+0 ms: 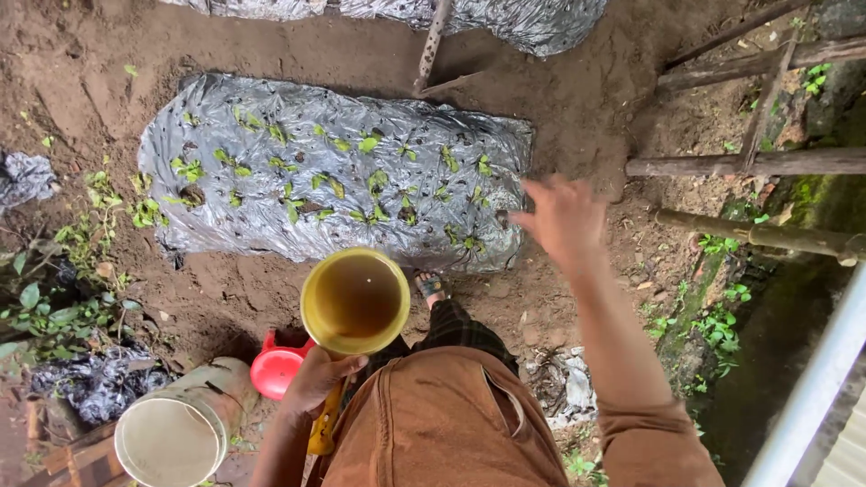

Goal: The person holds a yellow cup filled with liquid and uses their right hand to scoop and pour the liquid onto small seedlings planted in holes in a black plastic sheet. The person moves along the row of plants, repeating the scooping and pouring action to water each seedling.

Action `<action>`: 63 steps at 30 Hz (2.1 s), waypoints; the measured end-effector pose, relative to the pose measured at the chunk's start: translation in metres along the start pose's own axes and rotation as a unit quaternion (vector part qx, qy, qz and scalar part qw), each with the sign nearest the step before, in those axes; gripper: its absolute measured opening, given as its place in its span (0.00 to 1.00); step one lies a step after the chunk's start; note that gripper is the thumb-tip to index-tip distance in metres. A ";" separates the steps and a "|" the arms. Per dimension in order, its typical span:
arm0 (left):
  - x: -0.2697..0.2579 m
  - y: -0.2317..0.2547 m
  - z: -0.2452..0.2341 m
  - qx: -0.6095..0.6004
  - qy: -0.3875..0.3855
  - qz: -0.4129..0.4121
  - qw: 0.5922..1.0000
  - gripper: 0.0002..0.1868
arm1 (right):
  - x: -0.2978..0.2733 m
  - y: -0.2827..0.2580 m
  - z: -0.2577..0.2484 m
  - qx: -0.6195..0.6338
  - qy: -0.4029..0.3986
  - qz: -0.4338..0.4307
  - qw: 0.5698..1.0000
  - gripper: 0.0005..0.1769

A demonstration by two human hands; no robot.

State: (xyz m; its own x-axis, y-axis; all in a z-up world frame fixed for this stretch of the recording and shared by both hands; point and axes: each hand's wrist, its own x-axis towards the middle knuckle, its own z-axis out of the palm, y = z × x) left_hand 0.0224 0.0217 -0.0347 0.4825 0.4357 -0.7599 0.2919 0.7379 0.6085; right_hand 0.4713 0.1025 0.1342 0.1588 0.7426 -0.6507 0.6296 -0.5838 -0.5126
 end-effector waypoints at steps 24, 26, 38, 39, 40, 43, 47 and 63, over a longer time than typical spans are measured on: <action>-0.011 0.017 -0.069 -0.050 0.153 -0.052 0.986 0.16 | 0.047 -0.120 0.255 -0.043 -0.038 -0.185 0.981 0.35; -0.004 0.004 -0.079 -0.067 0.160 -0.046 0.984 0.18 | 0.041 -0.144 0.259 -0.086 0.091 -0.262 0.957 0.35; -0.018 0.028 -0.128 0.046 0.114 -0.095 0.988 0.17 | 0.046 -0.208 0.301 -0.286 0.013 -0.396 0.872 0.13; -0.018 0.026 -0.134 0.044 0.114 -0.095 0.988 0.17 | 0.037 -0.220 0.281 -0.287 0.012 -0.396 0.872 0.13; -0.017 0.024 -0.139 0.028 0.072 -0.078 0.994 0.17 | 0.027 -0.232 0.261 -0.212 -0.030 -0.414 0.885 0.18; -0.016 0.001 -0.157 0.028 0.015 -0.050 0.998 0.18 | 0.006 -0.257 0.206 -0.024 -0.137 -0.439 0.888 0.17; -0.002 -0.014 -0.170 0.159 -0.010 0.037 0.987 0.18 | 0.020 -0.252 0.218 0.138 -0.193 -0.448 0.862 0.06; -0.027 0.032 -0.197 -0.111 -0.032 -0.066 0.991 0.20 | 0.062 -0.202 0.108 0.140 -0.106 -0.357 0.918 0.09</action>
State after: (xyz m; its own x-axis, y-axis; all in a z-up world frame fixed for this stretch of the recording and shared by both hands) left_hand -0.1445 0.1354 -0.0394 0.5062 0.2995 -0.8088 0.1700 0.8847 0.4340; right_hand 0.2721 0.2310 0.1372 -0.3881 0.9053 -0.1728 0.2904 -0.0579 -0.9552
